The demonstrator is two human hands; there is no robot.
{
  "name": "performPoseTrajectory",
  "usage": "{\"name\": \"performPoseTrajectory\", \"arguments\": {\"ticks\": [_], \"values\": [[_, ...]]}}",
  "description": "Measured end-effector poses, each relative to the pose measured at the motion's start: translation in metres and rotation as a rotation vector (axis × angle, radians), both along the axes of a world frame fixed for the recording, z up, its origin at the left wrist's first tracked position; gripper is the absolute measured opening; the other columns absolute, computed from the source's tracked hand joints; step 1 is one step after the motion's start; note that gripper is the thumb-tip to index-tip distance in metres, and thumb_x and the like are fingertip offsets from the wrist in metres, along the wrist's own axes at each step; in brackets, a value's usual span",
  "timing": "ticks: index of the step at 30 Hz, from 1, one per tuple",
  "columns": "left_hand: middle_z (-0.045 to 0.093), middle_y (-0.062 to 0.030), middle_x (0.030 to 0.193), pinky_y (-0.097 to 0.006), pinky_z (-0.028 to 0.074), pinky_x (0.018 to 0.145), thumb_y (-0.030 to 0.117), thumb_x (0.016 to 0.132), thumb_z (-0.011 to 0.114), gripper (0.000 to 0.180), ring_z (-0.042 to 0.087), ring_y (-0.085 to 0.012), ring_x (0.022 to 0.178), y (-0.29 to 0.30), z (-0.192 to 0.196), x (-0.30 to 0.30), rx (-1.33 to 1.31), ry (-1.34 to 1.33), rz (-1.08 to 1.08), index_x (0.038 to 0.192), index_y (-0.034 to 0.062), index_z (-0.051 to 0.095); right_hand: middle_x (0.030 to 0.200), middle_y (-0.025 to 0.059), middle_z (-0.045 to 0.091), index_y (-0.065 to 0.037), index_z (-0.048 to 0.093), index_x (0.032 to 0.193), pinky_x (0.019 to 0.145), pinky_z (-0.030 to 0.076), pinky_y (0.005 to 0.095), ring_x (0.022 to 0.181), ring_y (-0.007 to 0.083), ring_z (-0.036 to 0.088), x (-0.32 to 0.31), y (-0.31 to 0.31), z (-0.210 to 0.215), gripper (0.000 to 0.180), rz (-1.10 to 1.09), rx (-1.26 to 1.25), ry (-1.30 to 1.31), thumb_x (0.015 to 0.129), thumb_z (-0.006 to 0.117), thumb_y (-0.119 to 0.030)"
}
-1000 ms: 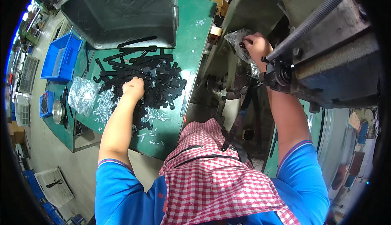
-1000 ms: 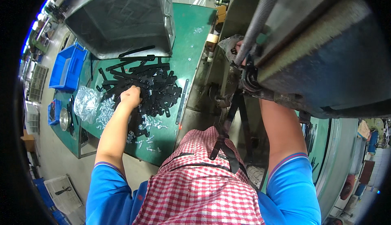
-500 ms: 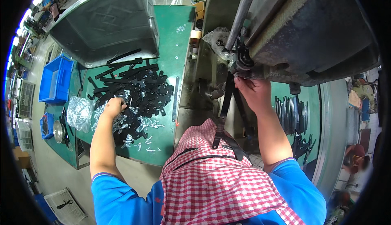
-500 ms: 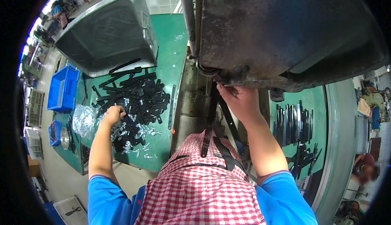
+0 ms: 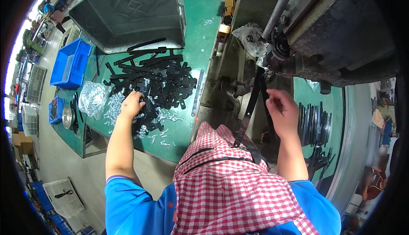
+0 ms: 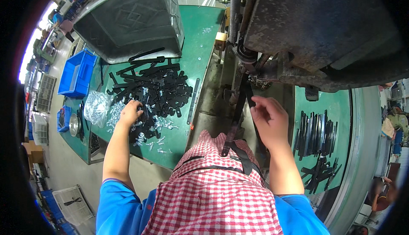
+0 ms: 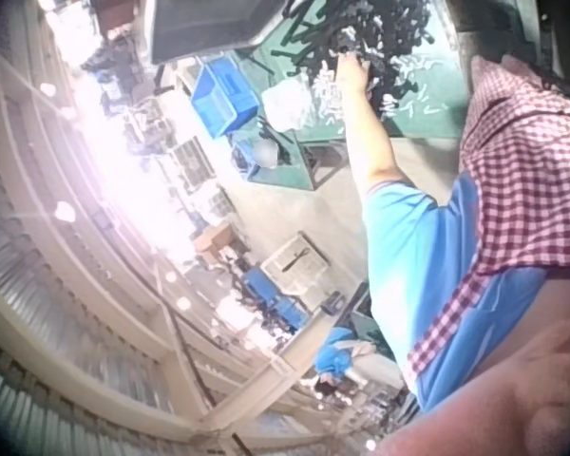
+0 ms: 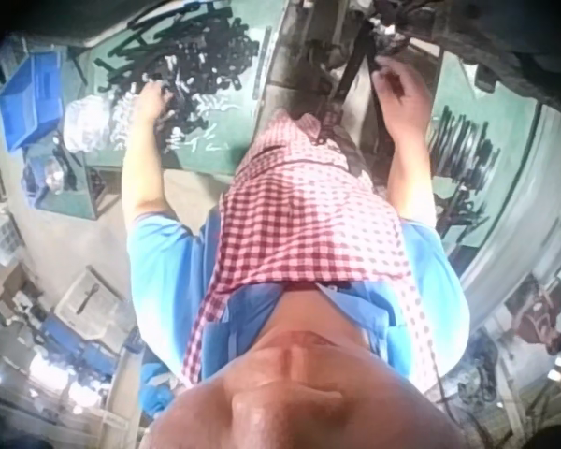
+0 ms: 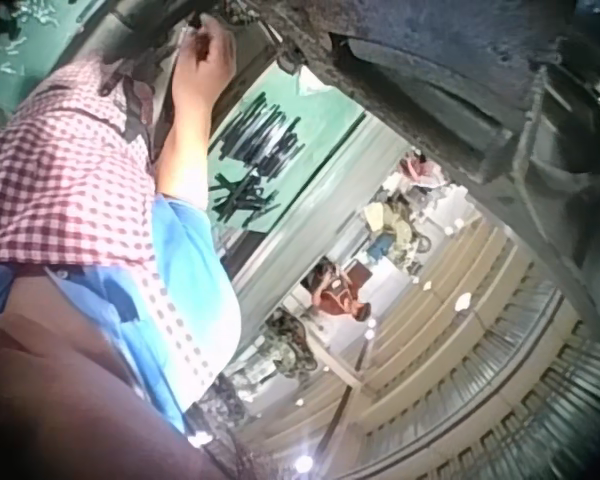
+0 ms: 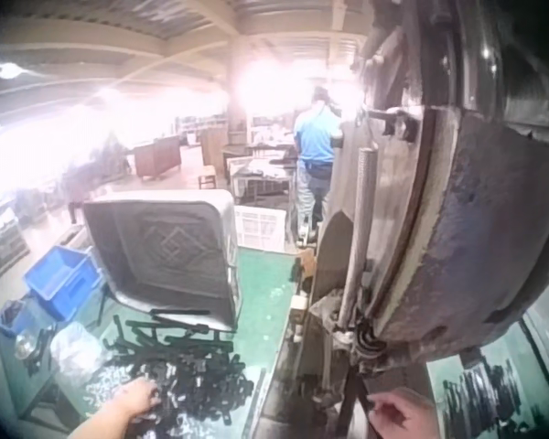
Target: The person repeatedly picks black plastic components and small metallic fasteners from a green workbench, inserts them into a press-like machine, and removes the assembled units. The person stacks the finished assemblies on the right side of the table.
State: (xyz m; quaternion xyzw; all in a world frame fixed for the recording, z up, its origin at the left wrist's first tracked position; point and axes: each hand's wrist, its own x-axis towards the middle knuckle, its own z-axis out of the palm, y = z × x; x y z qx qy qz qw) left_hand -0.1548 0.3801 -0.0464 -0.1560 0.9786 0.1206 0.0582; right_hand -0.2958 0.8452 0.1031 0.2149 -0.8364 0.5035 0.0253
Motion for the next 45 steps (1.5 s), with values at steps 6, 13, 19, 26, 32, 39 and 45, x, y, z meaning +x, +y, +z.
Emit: {"name": "performPoseTrajectory", "arguments": {"ticks": [6,13,19,26,32,39,45], "values": [[0.060,-0.0147,0.085,-0.037,0.046,0.073,0.011,0.068,0.071,0.025,0.058,-0.0313,0.083,-0.015,0.004,-0.005,0.165,0.243,0.083,0.087,0.0005,0.060,0.077,0.0027,0.056,-0.003,0.064,0.098,0.058,0.041,0.0199,0.065,0.0083,0.052,0.009,0.004,0.012,0.018,0.017,-0.072,0.010,0.079,0.061,-0.001],[0.053,-0.0005,0.075,-0.023,0.042,0.061,0.005,0.076,0.063,0.013,0.050,-0.0075,0.066,0.068,0.123,-0.032,0.740,0.301,0.052,0.085,0.0004,0.055,0.080,0.0046,0.060,-0.003,0.064,0.101,0.061,0.044,0.0228,0.068,0.0118,0.056,0.030,-0.015,0.037,0.023,0.231,-0.134,-0.187,0.078,0.063,-0.006],[0.055,-0.0077,0.082,-0.028,0.044,0.057,0.007,0.070,0.071,0.021,0.052,-0.0183,0.065,0.199,0.190,-0.057,0.704,0.442,-0.603,0.086,0.0026,0.057,0.079,0.0105,0.060,-0.007,0.050,0.122,0.062,0.048,0.0283,0.063,0.0175,0.057,0.035,-0.063,0.064,0.049,0.558,0.090,-0.198,0.077,0.068,-0.014],[0.058,-0.0021,0.082,-0.020,0.041,0.058,0.009,0.077,0.069,0.016,0.050,-0.0056,0.066,0.219,0.158,-0.059,1.237,0.553,-0.203,0.088,0.0004,0.062,0.088,0.0108,0.065,0.007,0.053,0.110,0.071,0.049,0.0233,0.077,0.0137,0.063,0.027,-0.030,0.045,0.032,0.350,-0.583,-0.987,0.082,0.062,-0.006],[0.058,-0.0023,0.074,-0.015,0.033,0.048,0.025,0.079,0.072,0.030,0.048,-0.0046,0.058,0.226,0.146,-0.052,1.661,0.419,0.058,0.093,0.0021,0.057,0.083,0.0136,0.063,0.000,0.048,0.108,0.059,0.044,0.0216,0.064,0.0132,0.056,0.030,-0.012,0.036,0.030,0.210,-0.712,-0.868,0.083,0.062,-0.007],[0.062,-0.0054,0.087,-0.016,0.042,0.059,0.012,0.080,0.070,0.027,0.053,-0.0046,0.068,0.235,0.140,-0.049,1.716,0.440,-0.001,0.100,0.0010,0.055,0.088,0.0053,0.055,-0.009,0.048,0.105,0.058,0.038,0.0211,0.074,0.0091,0.049,0.006,0.022,0.024,0.027,0.108,-0.989,-0.733,0.082,0.062,-0.009],[0.056,-0.0047,0.090,-0.025,0.042,0.073,0.011,0.071,0.076,0.032,0.053,-0.0125,0.080,0.241,0.141,-0.055,1.716,0.353,0.010,0.094,0.0026,0.056,0.081,0.0050,0.056,-0.005,0.055,0.097,0.054,0.036,0.0232,0.063,0.0097,0.048,-0.048,0.007,0.003,0.015,0.130,-0.895,-0.573,0.082,0.060,-0.004]]}}
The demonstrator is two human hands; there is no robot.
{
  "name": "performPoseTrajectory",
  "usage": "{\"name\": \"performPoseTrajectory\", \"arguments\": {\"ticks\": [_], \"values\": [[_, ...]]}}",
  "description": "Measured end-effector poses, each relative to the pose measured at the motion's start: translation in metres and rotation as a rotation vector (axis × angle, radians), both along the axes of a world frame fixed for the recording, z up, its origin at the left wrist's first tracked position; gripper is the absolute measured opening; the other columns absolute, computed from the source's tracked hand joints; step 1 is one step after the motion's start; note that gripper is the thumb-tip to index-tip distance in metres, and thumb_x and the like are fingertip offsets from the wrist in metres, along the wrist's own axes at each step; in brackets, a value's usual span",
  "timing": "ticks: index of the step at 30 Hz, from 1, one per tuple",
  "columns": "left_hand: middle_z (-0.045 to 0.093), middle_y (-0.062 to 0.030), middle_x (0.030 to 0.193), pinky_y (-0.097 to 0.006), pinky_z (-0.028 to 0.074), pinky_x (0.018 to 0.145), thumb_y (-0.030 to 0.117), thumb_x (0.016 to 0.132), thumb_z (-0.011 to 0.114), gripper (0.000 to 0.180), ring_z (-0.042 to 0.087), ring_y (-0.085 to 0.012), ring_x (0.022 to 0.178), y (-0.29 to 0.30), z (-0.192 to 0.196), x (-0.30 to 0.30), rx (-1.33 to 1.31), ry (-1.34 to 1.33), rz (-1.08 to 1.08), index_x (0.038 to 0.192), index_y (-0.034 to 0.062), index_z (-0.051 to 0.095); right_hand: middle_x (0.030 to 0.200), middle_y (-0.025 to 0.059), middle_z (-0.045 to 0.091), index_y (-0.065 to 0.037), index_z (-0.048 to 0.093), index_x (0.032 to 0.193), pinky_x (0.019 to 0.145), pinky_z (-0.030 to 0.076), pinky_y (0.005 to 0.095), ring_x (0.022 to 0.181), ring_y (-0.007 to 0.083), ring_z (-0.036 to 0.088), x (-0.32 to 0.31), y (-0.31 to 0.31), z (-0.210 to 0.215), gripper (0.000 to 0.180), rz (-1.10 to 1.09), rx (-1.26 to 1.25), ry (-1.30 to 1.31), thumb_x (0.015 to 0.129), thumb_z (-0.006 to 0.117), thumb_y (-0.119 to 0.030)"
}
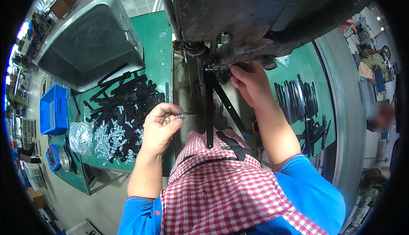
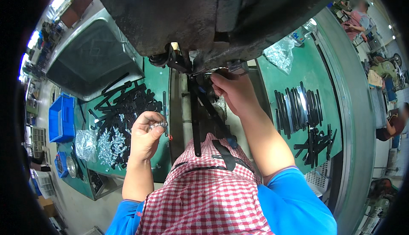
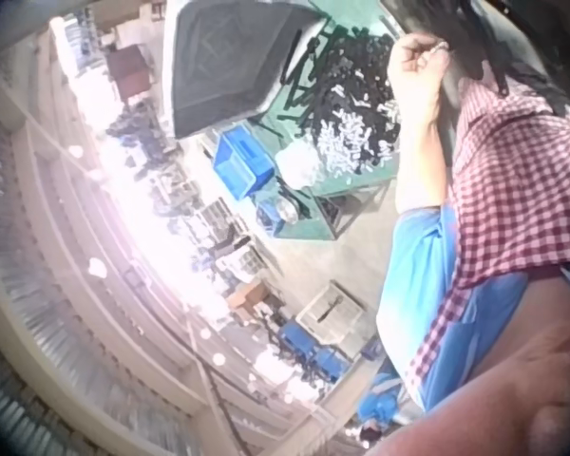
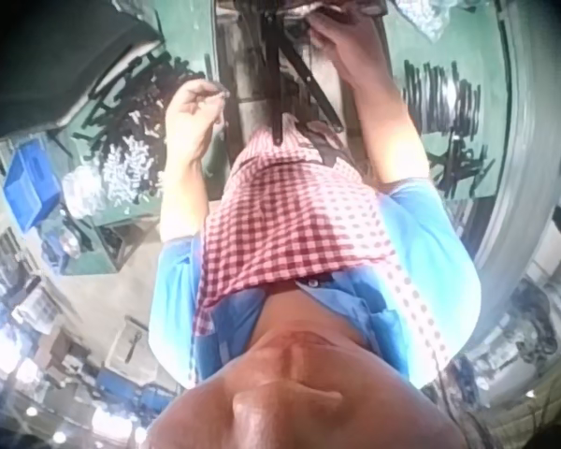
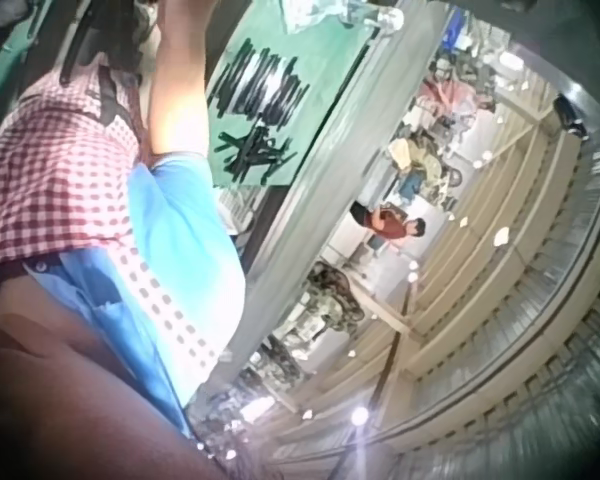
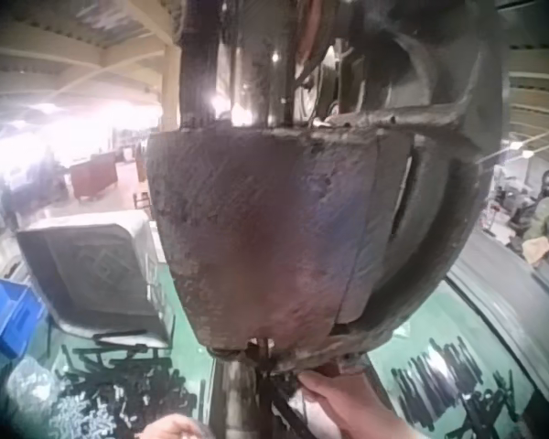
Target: The person repeatedly picks black plastic components and small metallic fasteners from a green workbench, inserts them into a press-like machine, and removes the assembled units. The person stacks the finished assemblies on the right side of the table.
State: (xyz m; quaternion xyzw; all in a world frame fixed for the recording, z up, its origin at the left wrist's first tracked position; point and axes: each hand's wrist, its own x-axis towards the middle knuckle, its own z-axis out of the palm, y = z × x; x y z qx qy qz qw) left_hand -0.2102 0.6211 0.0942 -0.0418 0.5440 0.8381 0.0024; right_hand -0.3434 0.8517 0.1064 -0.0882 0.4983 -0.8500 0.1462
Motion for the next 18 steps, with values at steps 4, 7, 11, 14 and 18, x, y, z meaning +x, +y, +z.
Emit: {"name": "performPoseTrajectory", "arguments": {"ticks": [4,7,11,14,18], "values": [[0.058,-0.0001,0.086,-0.018,0.041,0.065,-0.003,0.072,0.068,0.026,0.050,-0.0044,0.071,0.008,0.005,-0.018,-0.028,-0.011,0.024,0.096,-0.0002,0.059,0.080,0.0058,0.057,-0.004,0.057,0.091,0.059,0.040,0.0273,0.066,0.0138,0.052,-0.021,-0.018,-0.002,0.008,0.064,0.191,0.008,0.085,0.058,-0.008],[0.060,-0.0005,0.085,-0.019,0.042,0.066,-0.004,0.071,0.066,0.025,0.052,-0.0064,0.072,0.013,0.007,-0.041,-0.294,0.022,0.090,0.096,-0.0007,0.061,0.084,0.0080,0.059,-0.002,0.058,0.095,0.068,0.044,0.0321,0.075,0.0186,0.055,-0.044,-0.028,-0.023,0.015,-0.136,0.701,0.764,0.085,0.059,-0.013],[0.062,-0.0006,0.082,-0.020,0.043,0.066,-0.001,0.072,0.068,0.025,0.052,-0.0066,0.072,0.014,0.009,-0.071,-0.495,0.056,0.103,0.096,-0.0002,0.062,0.095,0.0104,0.061,-0.003,0.059,0.101,0.085,0.041,0.0345,0.093,0.0225,0.056,-0.052,-0.032,-0.037,0.023,-0.283,1.083,1.114,0.084,0.060,-0.018],[0.059,-0.0009,0.081,-0.021,0.042,0.063,-0.005,0.076,0.064,0.022,0.051,-0.0068,0.072,0.019,0.016,-0.087,-0.637,0.204,0.062,0.097,-0.0008,0.060,0.118,0.0137,0.052,-0.007,0.057,0.109,0.097,0.035,0.0411,0.113,0.0321,0.046,-0.053,-0.028,-0.022,0.028,0.107,1.156,0.897,0.085,0.052,-0.018],[0.057,-0.0052,0.075,-0.026,0.044,0.061,0.004,0.073,0.069,0.022,0.053,-0.0131,0.068,0.025,0.013,-0.110,-0.875,0.282,0.002,0.093,0.0005,0.061,0.113,0.0145,0.054,-0.006,0.057,0.106,0.095,0.036,0.0388,0.111,0.0296,0.048,-0.053,-0.034,-0.013,0.025,0.168,0.993,0.687,0.086,0.051,-0.019]]}}
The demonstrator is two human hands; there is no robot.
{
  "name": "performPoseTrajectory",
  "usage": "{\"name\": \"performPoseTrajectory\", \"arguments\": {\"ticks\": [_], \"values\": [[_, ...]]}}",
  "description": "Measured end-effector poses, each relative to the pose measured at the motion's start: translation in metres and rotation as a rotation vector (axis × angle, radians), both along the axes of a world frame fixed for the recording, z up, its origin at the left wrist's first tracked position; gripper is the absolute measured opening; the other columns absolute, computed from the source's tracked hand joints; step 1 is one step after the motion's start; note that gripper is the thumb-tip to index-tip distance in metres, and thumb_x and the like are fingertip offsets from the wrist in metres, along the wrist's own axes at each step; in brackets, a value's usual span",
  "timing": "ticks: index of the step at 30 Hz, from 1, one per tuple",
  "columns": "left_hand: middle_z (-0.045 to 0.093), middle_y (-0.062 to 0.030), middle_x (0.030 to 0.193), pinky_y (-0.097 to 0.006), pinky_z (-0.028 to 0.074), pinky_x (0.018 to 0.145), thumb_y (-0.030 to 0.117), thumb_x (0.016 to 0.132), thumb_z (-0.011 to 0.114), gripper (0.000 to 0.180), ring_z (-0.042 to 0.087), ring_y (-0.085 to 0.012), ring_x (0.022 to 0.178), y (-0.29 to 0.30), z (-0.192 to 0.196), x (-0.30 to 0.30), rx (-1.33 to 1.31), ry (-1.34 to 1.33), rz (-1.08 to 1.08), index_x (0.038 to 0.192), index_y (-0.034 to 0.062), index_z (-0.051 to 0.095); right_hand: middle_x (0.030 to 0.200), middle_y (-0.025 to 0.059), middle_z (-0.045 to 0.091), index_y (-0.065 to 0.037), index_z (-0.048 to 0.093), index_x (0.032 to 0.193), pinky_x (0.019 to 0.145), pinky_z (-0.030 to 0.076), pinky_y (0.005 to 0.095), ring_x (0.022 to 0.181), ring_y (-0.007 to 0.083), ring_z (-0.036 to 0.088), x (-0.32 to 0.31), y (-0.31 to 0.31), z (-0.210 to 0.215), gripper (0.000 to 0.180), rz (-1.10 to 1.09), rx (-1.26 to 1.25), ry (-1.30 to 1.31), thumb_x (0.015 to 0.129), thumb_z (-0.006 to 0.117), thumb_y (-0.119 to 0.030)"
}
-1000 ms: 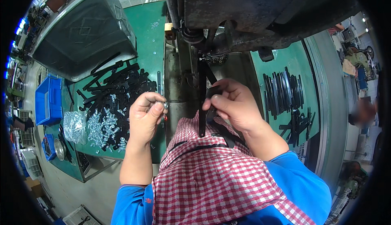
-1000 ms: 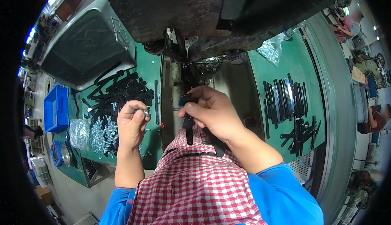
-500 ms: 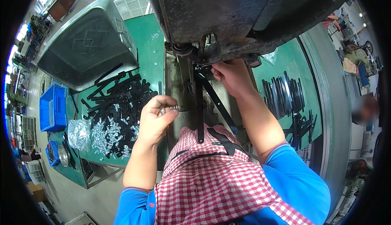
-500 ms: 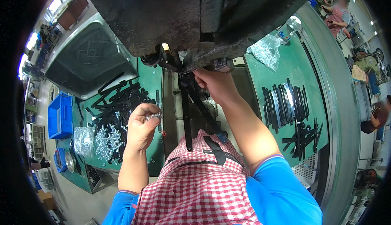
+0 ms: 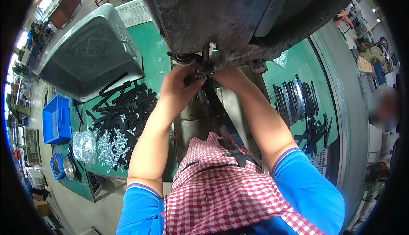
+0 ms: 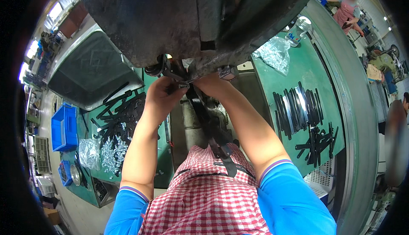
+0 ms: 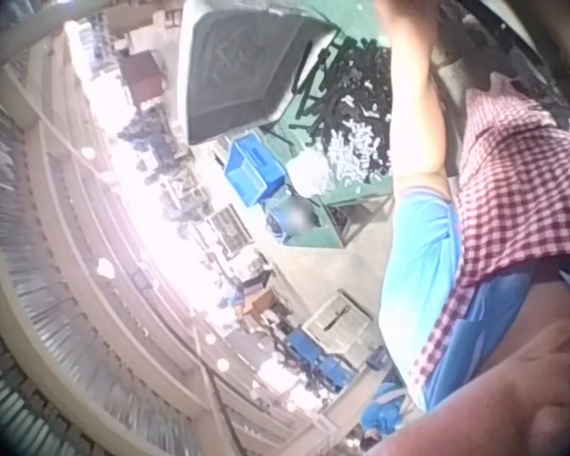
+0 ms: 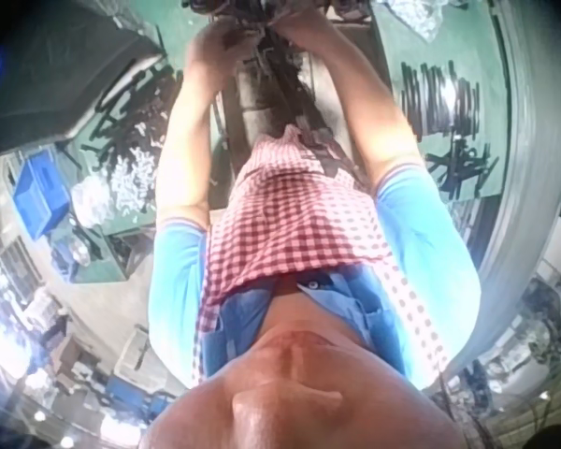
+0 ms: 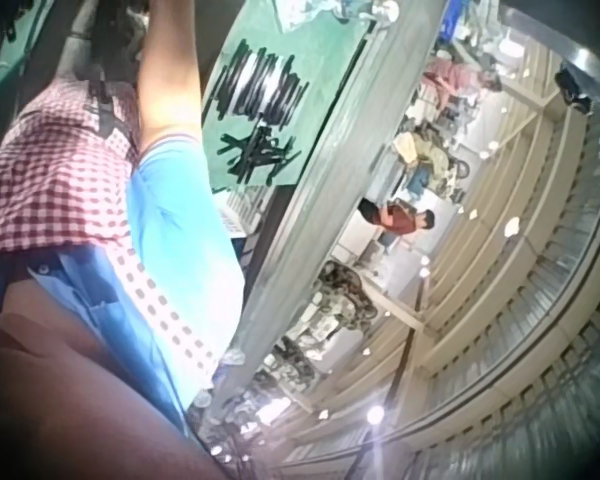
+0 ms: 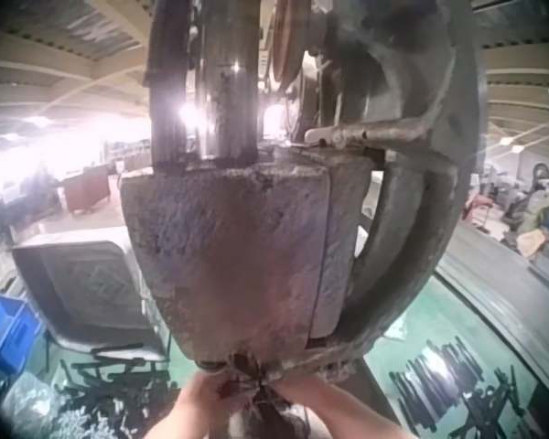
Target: The person repeatedly picks black plastic components and small metallic fasteners from a green workbench, inserts them into a press-like machine, and removes the assembled units. The person stacks the finished assemblies on the right side of the table.
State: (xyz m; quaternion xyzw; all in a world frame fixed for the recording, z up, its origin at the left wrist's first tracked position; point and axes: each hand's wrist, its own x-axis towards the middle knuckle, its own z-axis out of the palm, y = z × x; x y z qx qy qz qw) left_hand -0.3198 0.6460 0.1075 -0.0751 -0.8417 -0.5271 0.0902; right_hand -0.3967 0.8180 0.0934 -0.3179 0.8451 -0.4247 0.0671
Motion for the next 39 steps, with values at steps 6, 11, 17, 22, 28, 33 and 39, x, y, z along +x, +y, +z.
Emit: {"name": "performPoseTrajectory", "arguments": {"ticks": [6,11,17,22,28,33,39], "values": [[0.057,-0.0128,0.077,-0.035,0.047,0.063,0.012,0.070,0.070,0.022,0.057,-0.0258,0.070,0.014,0.018,-0.001,-0.198,0.070,0.023,0.089,0.0030,0.062,0.103,0.0141,0.059,-0.004,0.057,0.102,0.089,0.040,0.0355,0.099,0.0252,0.054,0.003,0.001,-0.006,0.022,-0.070,-0.005,0.210,0.085,0.051,-0.017],[0.060,-0.0145,0.082,-0.037,0.047,0.065,0.015,0.070,0.070,0.025,0.059,-0.0294,0.074,0.020,0.019,-0.005,-0.320,-0.060,0.040,0.091,0.0031,0.062,0.094,0.0141,0.061,-0.002,0.059,0.096,0.082,0.043,0.0357,0.090,0.0245,0.057,-0.001,-0.001,0.009,0.021,-0.028,0.008,0.007,0.085,0.052,-0.019],[0.060,-0.0059,0.084,-0.031,0.044,0.064,0.019,0.079,0.066,0.039,0.055,-0.0180,0.070,0.027,-0.022,0.034,0.163,-0.143,0.181,0.110,-0.0004,0.053,0.092,0.0124,0.062,-0.001,0.059,0.095,0.077,0.044,0.0353,0.084,0.0232,0.057,0.004,-0.004,0.007,0.027,-0.064,-0.101,0.050,0.083,0.056,-0.025],[0.062,-0.0059,0.092,-0.018,0.042,0.065,0.022,0.085,0.063,0.041,0.054,-0.0094,0.071,0.044,-0.066,0.076,0.994,-0.771,-0.442,0.114,-0.0063,0.053,0.095,0.0112,0.062,-0.002,0.058,0.097,0.078,0.044,0.0350,0.086,0.0225,0.056,0.001,-0.007,0.012,0.028,-0.069,0.044,-0.043,0.084,0.055,-0.027],[0.063,-0.0038,0.087,-0.026,0.047,0.077,0.016,0.083,0.066,0.025,0.057,-0.0113,0.080,0.046,-0.037,0.084,0.837,-0.643,-0.234,0.099,-0.0029,0.060,0.098,0.0103,0.062,-0.004,0.058,0.101,0.080,0.043,0.0351,0.090,0.0225,0.056,0.007,-0.004,0.020,0.029,-0.063,0.106,-0.045,0.087,0.053,-0.029],[0.060,-0.0014,0.080,-0.025,0.044,0.068,0.019,0.081,0.068,0.021,0.054,-0.0100,0.073,0.048,-0.032,0.084,0.816,-0.628,-0.209,0.089,0.0004,0.063,0.096,0.0089,0.063,-0.004,0.059,0.099,0.075,0.046,0.0323,0.085,0.0200,0.058,0.011,0.007,0.013,0.028,-0.110,-0.068,-0.309,0.090,0.049,-0.028],[0.061,-0.0028,0.076,-0.025,0.045,0.065,0.015,0.083,0.064,0.018,0.056,-0.0106,0.070,0.064,-0.024,0.088,0.710,-0.532,-0.069,0.087,-0.0030,0.061,0.075,0.0010,0.056,-0.010,0.050,0.118,0.048,0.044,0.0238,0.056,0.0083,0.053,0.089,0.053,-0.015,0.036,-0.001,-0.502,-0.757,0.093,0.048,-0.036]]}}
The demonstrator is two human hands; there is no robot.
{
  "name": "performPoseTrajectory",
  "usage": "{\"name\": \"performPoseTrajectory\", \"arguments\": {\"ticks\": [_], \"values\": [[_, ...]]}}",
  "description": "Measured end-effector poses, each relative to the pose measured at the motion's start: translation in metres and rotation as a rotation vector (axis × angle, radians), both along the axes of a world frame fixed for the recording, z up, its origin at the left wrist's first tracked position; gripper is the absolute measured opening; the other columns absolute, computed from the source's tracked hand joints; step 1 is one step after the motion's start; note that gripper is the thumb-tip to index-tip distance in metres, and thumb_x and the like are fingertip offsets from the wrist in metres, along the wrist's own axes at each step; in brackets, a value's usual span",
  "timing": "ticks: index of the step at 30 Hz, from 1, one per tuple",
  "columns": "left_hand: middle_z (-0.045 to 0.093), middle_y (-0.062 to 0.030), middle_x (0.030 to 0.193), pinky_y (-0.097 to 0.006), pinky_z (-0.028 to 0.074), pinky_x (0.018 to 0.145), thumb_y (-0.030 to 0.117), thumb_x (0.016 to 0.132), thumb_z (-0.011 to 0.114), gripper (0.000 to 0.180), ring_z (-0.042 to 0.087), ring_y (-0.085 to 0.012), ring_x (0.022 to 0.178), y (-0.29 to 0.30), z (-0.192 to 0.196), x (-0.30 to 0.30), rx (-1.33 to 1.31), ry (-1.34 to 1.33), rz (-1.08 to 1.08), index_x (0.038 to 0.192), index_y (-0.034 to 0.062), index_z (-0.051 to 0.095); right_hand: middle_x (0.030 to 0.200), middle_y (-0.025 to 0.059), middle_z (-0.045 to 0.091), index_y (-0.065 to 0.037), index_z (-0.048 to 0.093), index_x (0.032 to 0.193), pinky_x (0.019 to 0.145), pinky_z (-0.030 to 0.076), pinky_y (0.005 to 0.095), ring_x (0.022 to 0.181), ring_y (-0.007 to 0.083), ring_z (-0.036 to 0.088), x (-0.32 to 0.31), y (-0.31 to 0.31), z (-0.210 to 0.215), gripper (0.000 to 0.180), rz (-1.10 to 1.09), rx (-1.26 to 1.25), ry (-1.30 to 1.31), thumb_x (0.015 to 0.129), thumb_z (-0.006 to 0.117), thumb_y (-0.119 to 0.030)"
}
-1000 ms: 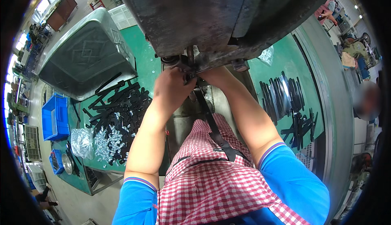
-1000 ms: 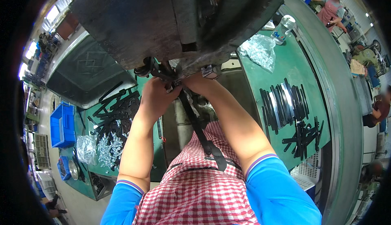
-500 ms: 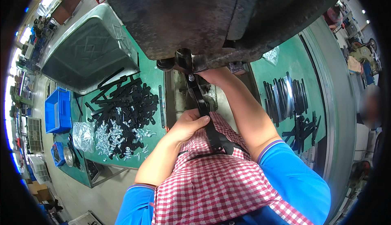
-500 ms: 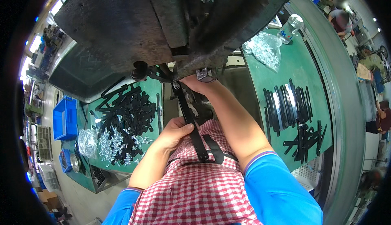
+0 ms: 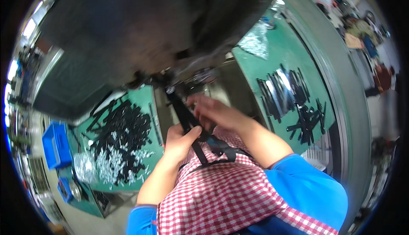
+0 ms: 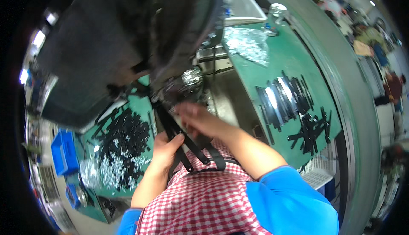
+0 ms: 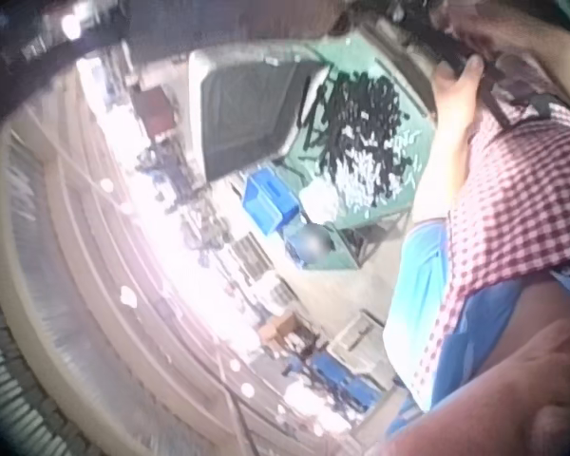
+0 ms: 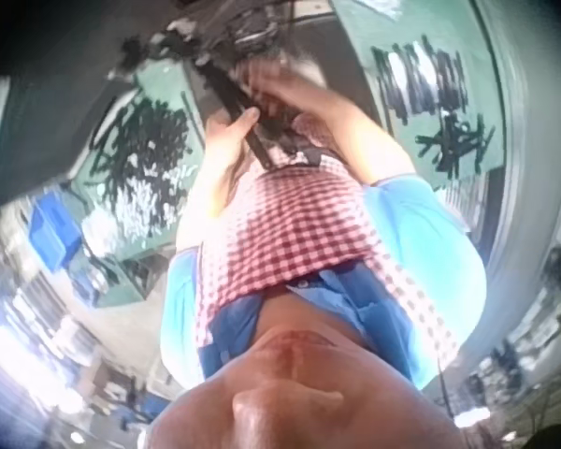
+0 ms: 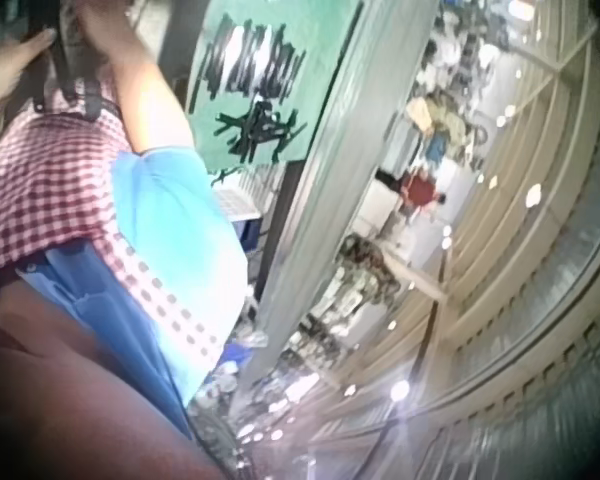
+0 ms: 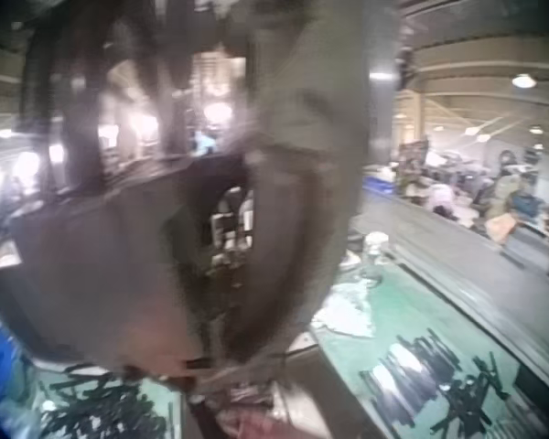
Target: The person repeatedly picks black plastic components and small metallic fasteners from a green workbench, inserts them into a press-like machine, and removes the assembled units. The person stacks the finished assemblies on the right side of the table.
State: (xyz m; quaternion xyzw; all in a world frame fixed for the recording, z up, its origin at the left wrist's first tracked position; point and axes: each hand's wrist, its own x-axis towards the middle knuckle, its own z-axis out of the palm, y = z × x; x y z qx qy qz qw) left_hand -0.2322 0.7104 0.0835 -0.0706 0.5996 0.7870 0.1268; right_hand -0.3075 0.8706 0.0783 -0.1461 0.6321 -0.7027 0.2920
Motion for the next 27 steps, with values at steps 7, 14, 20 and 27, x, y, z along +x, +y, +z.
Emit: {"name": "performPoseTrajectory", "arguments": {"ticks": [7,14,20,27], "values": [[0.056,-0.0112,0.077,-0.033,0.043,0.066,0.023,0.083,0.061,0.034,0.057,-0.0173,0.074,0.051,-0.029,-0.017,-0.656,0.301,-0.520,0.107,-0.0005,0.054,0.066,-0.0032,0.039,0.003,0.037,0.129,0.046,0.027,0.0190,0.053,0.0042,0.032,0.077,0.091,-0.031,0.040,-0.313,-0.115,-0.446,0.095,0.043,-0.017],[0.048,-0.0003,0.075,-0.025,0.039,0.065,0.017,0.085,0.060,0.030,0.045,-0.0093,0.069,0.130,-0.026,-0.020,-0.588,0.179,-0.819,0.109,-0.0002,0.054,0.069,-0.0032,0.047,-0.002,0.044,0.128,0.044,0.032,0.0166,0.052,0.0048,0.039,0.140,0.253,-0.083,0.042,-1.138,0.162,-0.515,0.090,0.053,-0.019],[0.053,-0.0054,0.076,-0.027,0.043,0.063,0.017,0.083,0.063,0.027,0.050,-0.0136,0.068,0.191,-0.022,-0.016,-0.654,0.337,-0.905,0.105,0.0019,0.058,0.096,0.0149,0.061,0.000,0.052,0.119,0.085,0.044,0.0328,0.092,0.0258,0.058,0.183,0.390,-0.158,0.041,-1.279,0.784,-0.131,0.084,0.060,-0.020],[0.058,-0.0120,0.083,-0.032,0.046,0.069,0.019,0.082,0.063,0.030,0.057,-0.0229,0.074,0.214,-0.029,-0.010,-0.785,0.241,-0.869,0.107,0.0034,0.056,0.136,0.0138,0.034,-0.011,0.041,0.132,0.101,0.030,0.0477,0.124,0.0340,0.033,0.141,0.410,-0.141,0.068,-1.004,1.450,0.124,0.073,0.070,-0.030]]}}
